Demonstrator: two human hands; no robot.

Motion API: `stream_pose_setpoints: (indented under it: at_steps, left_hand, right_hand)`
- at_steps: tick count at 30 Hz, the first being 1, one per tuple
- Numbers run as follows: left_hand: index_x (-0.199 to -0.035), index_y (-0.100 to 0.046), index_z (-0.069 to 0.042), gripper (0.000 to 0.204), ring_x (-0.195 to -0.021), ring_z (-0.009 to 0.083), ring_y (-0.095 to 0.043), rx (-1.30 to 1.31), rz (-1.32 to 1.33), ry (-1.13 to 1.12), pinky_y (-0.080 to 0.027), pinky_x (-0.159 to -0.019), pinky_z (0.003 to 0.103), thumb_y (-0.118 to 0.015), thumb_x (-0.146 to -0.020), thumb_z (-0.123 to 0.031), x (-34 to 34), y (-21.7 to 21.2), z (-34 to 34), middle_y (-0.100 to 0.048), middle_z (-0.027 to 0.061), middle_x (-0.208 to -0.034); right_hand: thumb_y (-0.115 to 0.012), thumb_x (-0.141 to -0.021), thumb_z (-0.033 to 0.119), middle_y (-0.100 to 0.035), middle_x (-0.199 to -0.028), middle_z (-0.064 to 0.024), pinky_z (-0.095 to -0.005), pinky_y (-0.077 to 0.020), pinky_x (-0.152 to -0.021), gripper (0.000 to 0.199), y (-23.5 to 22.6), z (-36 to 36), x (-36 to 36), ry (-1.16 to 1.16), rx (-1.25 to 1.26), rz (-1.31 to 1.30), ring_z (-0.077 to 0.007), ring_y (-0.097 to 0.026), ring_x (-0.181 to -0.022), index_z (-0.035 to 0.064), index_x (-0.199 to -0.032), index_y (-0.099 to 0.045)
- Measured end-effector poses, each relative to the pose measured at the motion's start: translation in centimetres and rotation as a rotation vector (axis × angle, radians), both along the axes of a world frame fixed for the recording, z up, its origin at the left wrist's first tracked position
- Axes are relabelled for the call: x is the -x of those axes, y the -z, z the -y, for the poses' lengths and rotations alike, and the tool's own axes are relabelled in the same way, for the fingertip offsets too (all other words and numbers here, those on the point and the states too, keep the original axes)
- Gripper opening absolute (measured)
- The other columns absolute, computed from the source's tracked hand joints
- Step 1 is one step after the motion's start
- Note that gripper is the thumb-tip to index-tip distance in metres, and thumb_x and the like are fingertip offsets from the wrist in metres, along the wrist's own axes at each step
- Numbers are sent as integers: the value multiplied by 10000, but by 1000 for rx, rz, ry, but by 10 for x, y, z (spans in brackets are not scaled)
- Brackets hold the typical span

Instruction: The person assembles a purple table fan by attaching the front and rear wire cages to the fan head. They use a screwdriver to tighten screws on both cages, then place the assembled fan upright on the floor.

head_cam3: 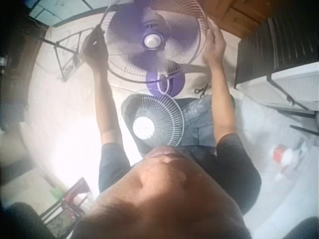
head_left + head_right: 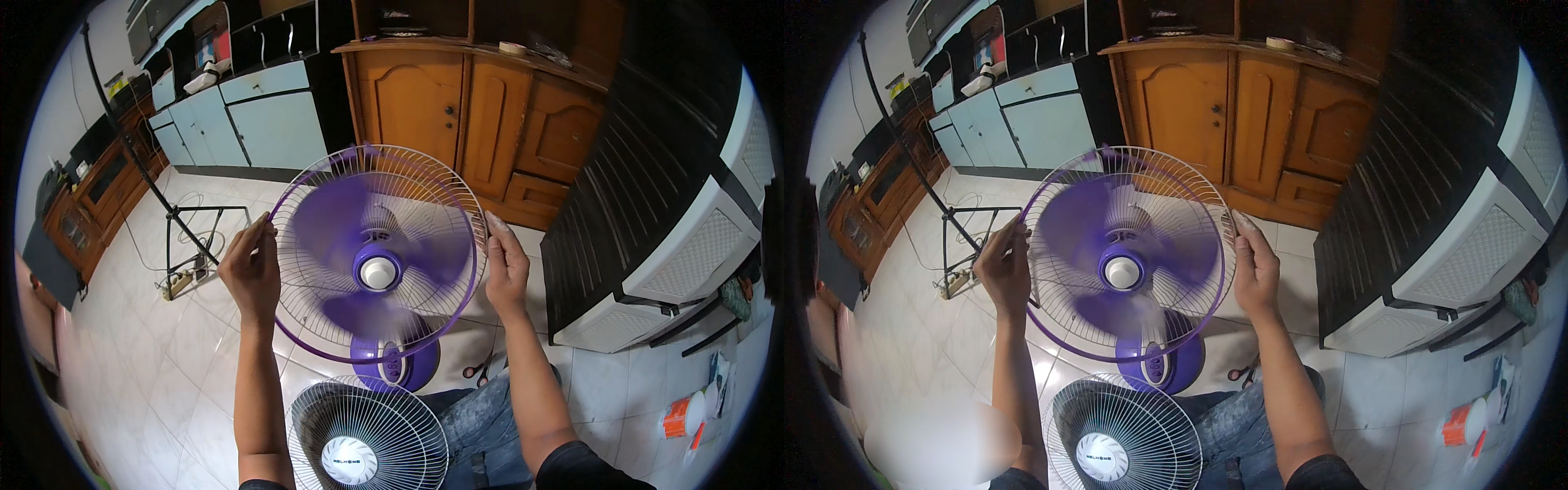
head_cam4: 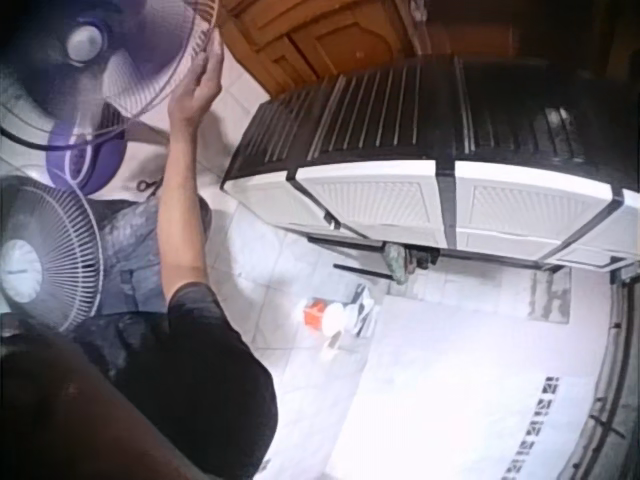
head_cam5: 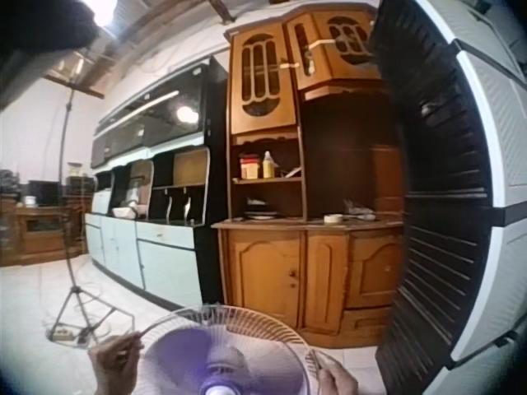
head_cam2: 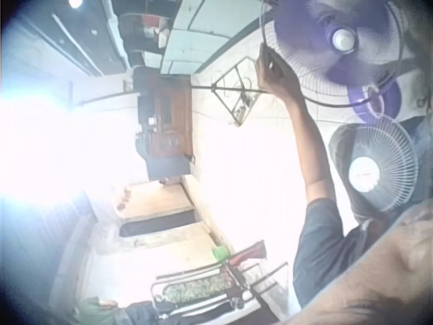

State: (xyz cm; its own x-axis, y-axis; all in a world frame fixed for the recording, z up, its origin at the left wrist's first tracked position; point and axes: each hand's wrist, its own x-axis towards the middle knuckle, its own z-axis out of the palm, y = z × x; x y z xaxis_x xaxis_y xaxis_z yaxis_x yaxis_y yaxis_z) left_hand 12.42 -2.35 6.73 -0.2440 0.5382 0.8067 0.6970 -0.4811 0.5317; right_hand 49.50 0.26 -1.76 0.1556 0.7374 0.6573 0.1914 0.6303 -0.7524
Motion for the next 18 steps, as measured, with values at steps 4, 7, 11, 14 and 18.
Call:
stream_pose_setpoints:
  at_steps: [4,7,11,14,18]
  left_hand:
    - [-1171,-778,38,220,-864,154,-763,-44,-124,-120,-605,-720,262,-695,-967,50,-7,-5,3,-794,144,-976]
    - [-1144,-781,38,179,-851,160,-771,-28,-13,-139,-607,-728,275,-695,-991,3,-15,-5,3,-801,144,-932]
    - [-1088,-772,55,149,-823,135,-765,-126,-104,-182,-587,-693,271,-671,-1014,-24,-14,-13,-3,-807,151,-915]
    - [-1078,-763,59,154,-805,147,-772,-101,-62,-167,-584,-683,276,-658,-1019,-37,-25,-23,-4,-805,159,-906]
    - [-1089,-757,56,161,-805,171,-787,-13,-24,-192,-595,-707,279,-655,-1016,-44,-27,-26,-4,-801,162,-890]
  right_hand:
    - [-452,-1154,223,-614,-1490,-199,-279,-457,-1047,476,3,-1,-2,-270,65,-360,-207,-596,-1332,-71,-1526,-492]
    - [-471,-1150,276,-549,-1543,-218,-318,-398,-1130,535,12,-1,-7,-350,91,-404,-240,-533,-1405,-78,-1552,-448]
    - [-510,-1130,365,-416,-1650,-233,-428,-266,-1281,660,7,4,-2,-400,7,-306,-318,-399,-1535,-87,-1592,-373]
    - [-575,-1091,312,-394,-1664,-239,-439,-201,-1303,684,2,6,6,-360,-61,-212,-317,-343,-1567,-97,-1596,-362]
    - [-574,-1101,218,-505,-1587,-201,-418,-282,-1262,561,-12,12,3,-305,-4,-154,-267,-443,-1497,-71,-1564,-446]
